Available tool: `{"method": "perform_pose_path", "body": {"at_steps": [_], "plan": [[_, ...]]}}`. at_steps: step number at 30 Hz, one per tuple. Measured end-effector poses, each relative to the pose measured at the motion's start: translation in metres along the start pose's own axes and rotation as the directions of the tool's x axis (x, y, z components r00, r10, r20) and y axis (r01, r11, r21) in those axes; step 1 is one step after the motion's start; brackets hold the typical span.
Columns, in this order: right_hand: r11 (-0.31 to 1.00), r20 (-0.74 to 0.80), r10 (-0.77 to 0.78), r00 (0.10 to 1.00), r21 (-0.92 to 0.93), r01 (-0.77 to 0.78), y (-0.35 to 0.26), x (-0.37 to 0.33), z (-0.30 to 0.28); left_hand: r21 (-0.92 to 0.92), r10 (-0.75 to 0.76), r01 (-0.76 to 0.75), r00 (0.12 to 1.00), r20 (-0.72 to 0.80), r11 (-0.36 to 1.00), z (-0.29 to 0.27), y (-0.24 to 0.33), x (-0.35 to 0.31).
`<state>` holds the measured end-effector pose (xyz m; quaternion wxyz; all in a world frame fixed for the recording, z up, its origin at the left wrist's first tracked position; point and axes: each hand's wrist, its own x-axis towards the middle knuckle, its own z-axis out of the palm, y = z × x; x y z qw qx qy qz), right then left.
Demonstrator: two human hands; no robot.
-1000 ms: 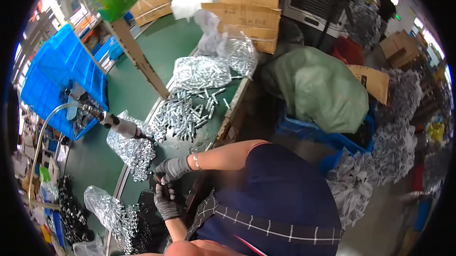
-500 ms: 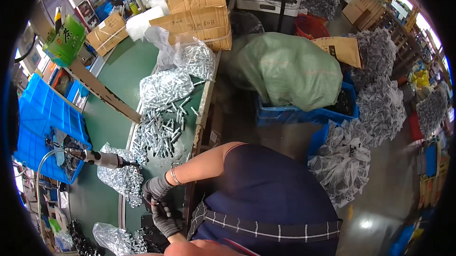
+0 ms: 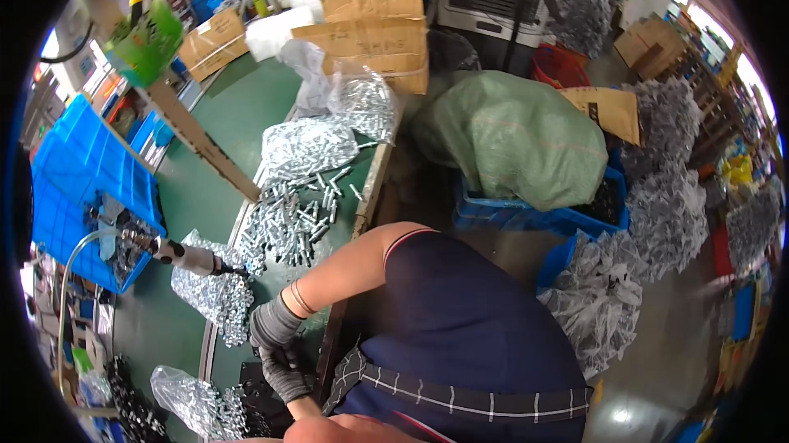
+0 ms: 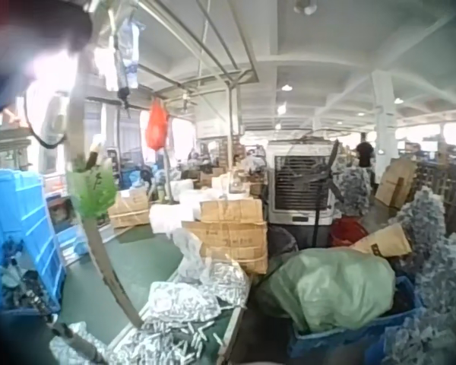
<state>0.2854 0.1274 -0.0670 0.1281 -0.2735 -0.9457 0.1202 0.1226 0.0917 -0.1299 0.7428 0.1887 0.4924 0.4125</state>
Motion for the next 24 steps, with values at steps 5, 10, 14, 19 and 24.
{"method": "perform_pose_path", "body": {"at_steps": [5,10,14,19,24], "plan": [[0.992,0.155,-0.127,0.980,0.034,0.123,0.002,0.005,-0.031,0.079,0.007,-0.010,0.999,0.039,0.997,0.011,0.011,-0.010],[0.970,-0.073,-0.184,0.980,-0.173,0.169,0.004,0.022,0.017,0.309,0.278,-0.270,0.960,0.017,0.912,0.003,0.006,-0.027],[0.989,0.232,0.142,0.962,-0.067,-0.130,-0.013,0.011,-0.025,0.139,0.319,-0.343,0.933,0.168,0.929,-0.008,-0.013,-0.004],[0.988,-0.508,0.068,0.859,-0.088,-0.130,0.029,0.018,-0.074,0.087,0.186,-0.183,0.982,-0.036,0.979,0.015,0.001,-0.023],[0.946,-0.671,0.172,0.722,0.317,0.069,0.127,0.063,-0.078,0.086,0.196,-0.200,0.979,0.055,0.976,0.007,0.003,-0.018]]}}
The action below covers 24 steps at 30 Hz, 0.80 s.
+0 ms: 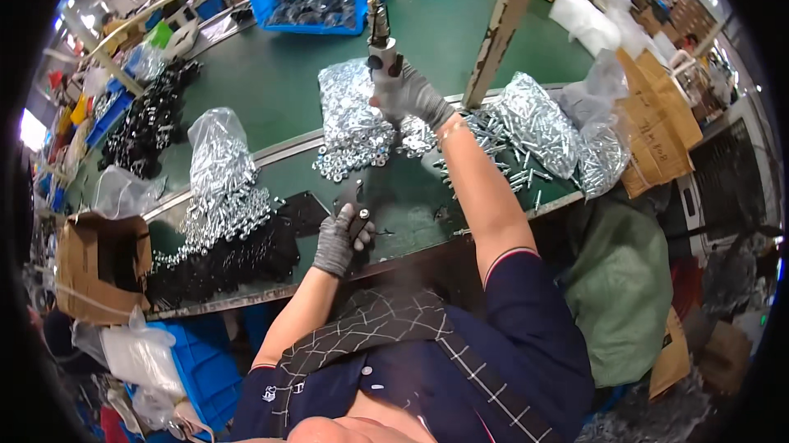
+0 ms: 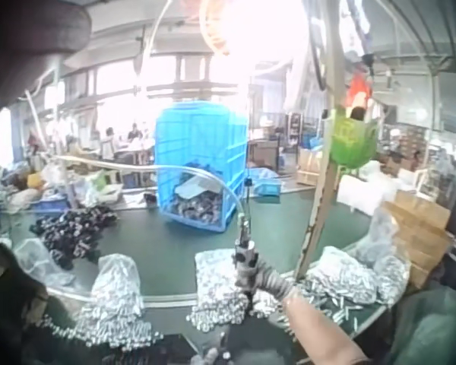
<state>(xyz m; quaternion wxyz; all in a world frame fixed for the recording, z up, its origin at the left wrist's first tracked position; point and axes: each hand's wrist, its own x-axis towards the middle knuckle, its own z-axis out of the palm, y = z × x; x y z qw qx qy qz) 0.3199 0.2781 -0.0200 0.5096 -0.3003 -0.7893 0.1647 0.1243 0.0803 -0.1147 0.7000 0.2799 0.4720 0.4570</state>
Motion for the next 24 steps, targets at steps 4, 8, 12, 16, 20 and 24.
{"method": "perform_pose_path", "body": {"at_steps": [4,8,12,16,20,24], "plan": [[0.973,0.086,0.039,0.996,0.222,-0.057,0.009,0.003,0.026,-0.062,-0.037,0.036,0.999,-0.017,0.997,-0.001,0.001,0.006],[0.721,0.029,0.300,0.954,0.648,-0.246,-0.080,-0.026,0.036,-0.045,-0.082,0.081,0.996,-0.024,0.996,-0.006,-0.002,0.004],[0.583,0.114,0.315,0.942,0.760,-0.287,-0.136,-0.049,0.039,-0.087,-0.084,0.083,0.996,-0.011,0.993,-0.004,-0.005,0.005],[0.630,0.062,0.262,0.963,0.745,-0.219,-0.138,-0.063,0.043,-0.101,-0.071,0.067,0.997,-0.040,0.993,0.000,-0.004,0.006],[0.438,0.139,0.321,0.937,0.855,-0.277,-0.135,-0.067,0.045,-0.141,-0.068,0.064,0.997,-0.027,0.988,0.004,-0.001,0.002],[0.560,0.115,0.301,0.947,0.782,-0.273,-0.132,-0.075,0.054,-0.129,-0.047,0.041,0.998,-0.049,0.991,0.002,-0.005,0.003]]}}
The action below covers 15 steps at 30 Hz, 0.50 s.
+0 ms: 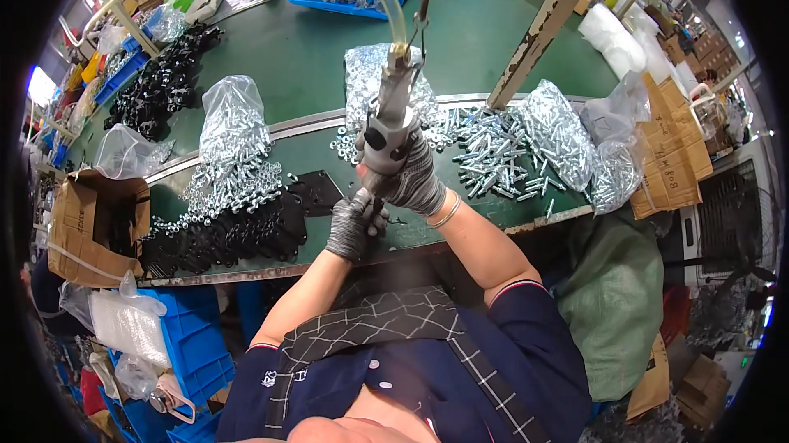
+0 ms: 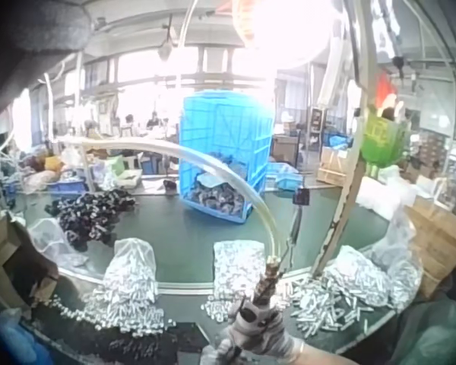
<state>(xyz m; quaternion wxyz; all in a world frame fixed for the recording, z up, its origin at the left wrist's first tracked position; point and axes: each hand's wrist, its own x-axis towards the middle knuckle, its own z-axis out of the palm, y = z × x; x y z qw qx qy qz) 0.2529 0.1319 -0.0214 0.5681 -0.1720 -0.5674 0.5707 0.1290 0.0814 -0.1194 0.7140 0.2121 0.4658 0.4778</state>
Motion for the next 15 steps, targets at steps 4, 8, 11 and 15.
{"method": "perform_pose_path", "body": {"at_steps": [4,8,11,15], "plan": [[0.990,0.017,-0.069,0.997,-0.118,0.070,-0.001,-0.001,0.002,0.001,0.039,-0.039,0.999,0.004,0.999,-0.004,-0.005,0.004],[0.992,-0.033,-0.050,0.998,-0.118,0.046,-0.013,0.002,0.014,0.008,0.065,-0.065,0.998,0.012,0.998,-0.002,0.004,-0.012],[0.976,-0.097,0.134,0.986,0.186,-0.114,-0.026,0.013,0.002,-0.003,0.085,-0.085,0.996,0.039,0.996,0.003,0.034,-0.058],[0.992,-0.191,0.032,0.981,-0.114,-0.054,-0.029,0.026,-0.037,0.823,-0.133,-0.142,0.958,0.254,0.549,-0.091,0.075,-0.101]]}}
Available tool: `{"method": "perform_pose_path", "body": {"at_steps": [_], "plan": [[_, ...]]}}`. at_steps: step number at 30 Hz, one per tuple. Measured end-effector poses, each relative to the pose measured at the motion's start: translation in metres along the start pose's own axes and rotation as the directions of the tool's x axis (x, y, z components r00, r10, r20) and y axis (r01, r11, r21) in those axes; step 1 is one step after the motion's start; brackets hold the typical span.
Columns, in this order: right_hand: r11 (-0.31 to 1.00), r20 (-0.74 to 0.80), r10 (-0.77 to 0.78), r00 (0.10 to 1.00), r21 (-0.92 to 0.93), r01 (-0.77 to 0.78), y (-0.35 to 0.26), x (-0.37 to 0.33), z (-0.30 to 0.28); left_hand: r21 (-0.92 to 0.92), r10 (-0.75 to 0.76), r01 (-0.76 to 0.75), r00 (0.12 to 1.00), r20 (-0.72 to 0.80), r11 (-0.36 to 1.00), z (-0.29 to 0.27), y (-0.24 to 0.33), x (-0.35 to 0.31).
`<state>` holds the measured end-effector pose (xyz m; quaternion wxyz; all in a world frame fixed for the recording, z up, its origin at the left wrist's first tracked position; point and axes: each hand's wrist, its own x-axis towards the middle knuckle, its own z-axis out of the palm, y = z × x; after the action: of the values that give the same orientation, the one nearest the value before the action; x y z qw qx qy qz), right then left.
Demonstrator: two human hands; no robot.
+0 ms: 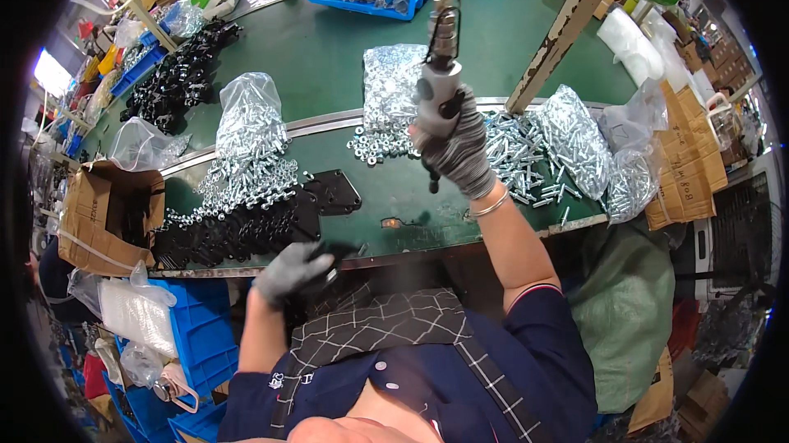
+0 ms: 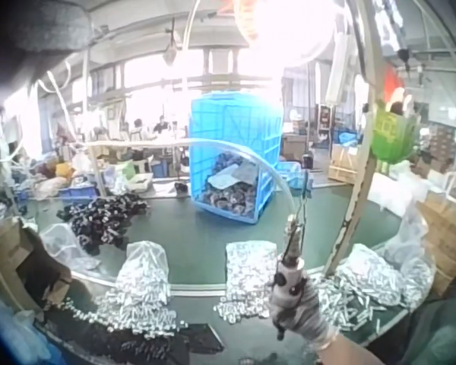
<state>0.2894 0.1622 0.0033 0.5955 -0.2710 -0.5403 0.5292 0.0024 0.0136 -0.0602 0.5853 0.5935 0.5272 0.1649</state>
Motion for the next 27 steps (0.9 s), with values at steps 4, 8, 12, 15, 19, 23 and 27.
{"method": "perform_pose_path", "body": {"at_steps": [4,8,12,15,19,23,27], "plan": [[0.832,0.010,-0.277,0.961,-0.498,0.245,0.011,0.017,-0.024,0.565,-0.042,0.052,0.999,-0.029,0.823,-0.027,0.025,-0.057],[0.724,-0.001,-0.380,0.925,-0.623,0.297,0.022,0.026,-0.024,0.588,0.104,0.162,0.914,-0.392,0.793,0.001,0.030,-0.003],[0.617,0.046,-0.442,0.896,-0.710,0.340,0.027,0.036,-0.024,0.633,-0.109,0.544,0.799,-0.592,0.551,0.016,0.063,0.085],[0.735,0.046,-0.319,0.947,-0.618,0.278,0.022,0.035,-0.039,0.707,-0.102,0.508,0.841,-0.532,0.492,0.021,0.060,0.106],[0.691,0.183,0.122,0.976,-0.721,0.049,0.011,0.014,-0.079,0.841,-0.074,0.331,0.940,-0.333,0.428,0.031,0.058,0.094],[-0.359,-0.115,0.633,0.765,-0.920,0.158,0.022,0.012,-0.100,0.891,-0.072,0.239,0.971,-0.229,0.385,0.041,0.067,0.078],[-0.456,-0.155,0.667,0.729,-0.859,0.235,0.027,0.019,-0.094,0.838,-0.042,0.315,0.942,-0.332,0.445,0.055,0.061,0.076]]}}
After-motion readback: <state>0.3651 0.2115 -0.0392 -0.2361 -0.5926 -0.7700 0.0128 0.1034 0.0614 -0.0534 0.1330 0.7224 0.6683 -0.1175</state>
